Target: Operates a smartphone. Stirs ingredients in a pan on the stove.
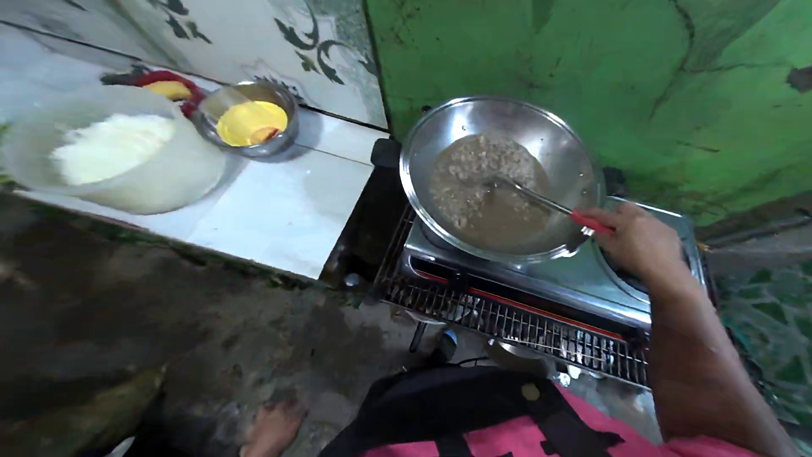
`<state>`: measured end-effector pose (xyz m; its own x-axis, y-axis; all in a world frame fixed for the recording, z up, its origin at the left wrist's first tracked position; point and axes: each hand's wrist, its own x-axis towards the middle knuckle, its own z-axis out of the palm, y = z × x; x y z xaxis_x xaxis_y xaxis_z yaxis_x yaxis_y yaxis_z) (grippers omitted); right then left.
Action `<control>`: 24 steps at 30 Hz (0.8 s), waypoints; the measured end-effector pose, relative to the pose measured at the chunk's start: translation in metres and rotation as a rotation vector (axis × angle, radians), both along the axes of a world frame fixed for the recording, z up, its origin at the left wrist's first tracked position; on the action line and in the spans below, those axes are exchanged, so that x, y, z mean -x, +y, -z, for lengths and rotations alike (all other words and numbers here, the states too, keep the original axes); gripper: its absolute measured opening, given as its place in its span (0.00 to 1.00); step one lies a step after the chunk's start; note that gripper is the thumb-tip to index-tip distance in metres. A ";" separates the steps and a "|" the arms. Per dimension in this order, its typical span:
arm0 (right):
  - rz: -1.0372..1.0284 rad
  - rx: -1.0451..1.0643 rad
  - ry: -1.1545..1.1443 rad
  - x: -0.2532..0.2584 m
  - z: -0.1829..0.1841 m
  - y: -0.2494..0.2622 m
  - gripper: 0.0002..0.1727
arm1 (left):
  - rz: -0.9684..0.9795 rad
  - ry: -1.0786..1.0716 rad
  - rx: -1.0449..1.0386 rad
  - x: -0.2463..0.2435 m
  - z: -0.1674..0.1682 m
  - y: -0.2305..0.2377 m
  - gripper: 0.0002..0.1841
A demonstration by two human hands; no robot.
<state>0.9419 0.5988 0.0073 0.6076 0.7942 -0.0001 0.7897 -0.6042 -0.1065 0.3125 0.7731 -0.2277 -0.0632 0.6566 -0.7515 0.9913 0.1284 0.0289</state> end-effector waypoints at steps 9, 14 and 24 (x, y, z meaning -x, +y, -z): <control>-0.040 0.000 -0.020 0.040 -0.029 -0.013 0.19 | -0.075 -0.214 -0.006 0.022 -0.008 -0.069 0.28; -0.465 -0.486 -0.063 0.153 -0.045 0.010 0.19 | -0.054 -0.526 -0.034 0.072 0.004 -0.178 0.26; -1.134 -0.747 0.138 0.402 -0.028 0.043 0.19 | -0.547 -0.636 -0.048 0.205 -0.031 -0.402 0.26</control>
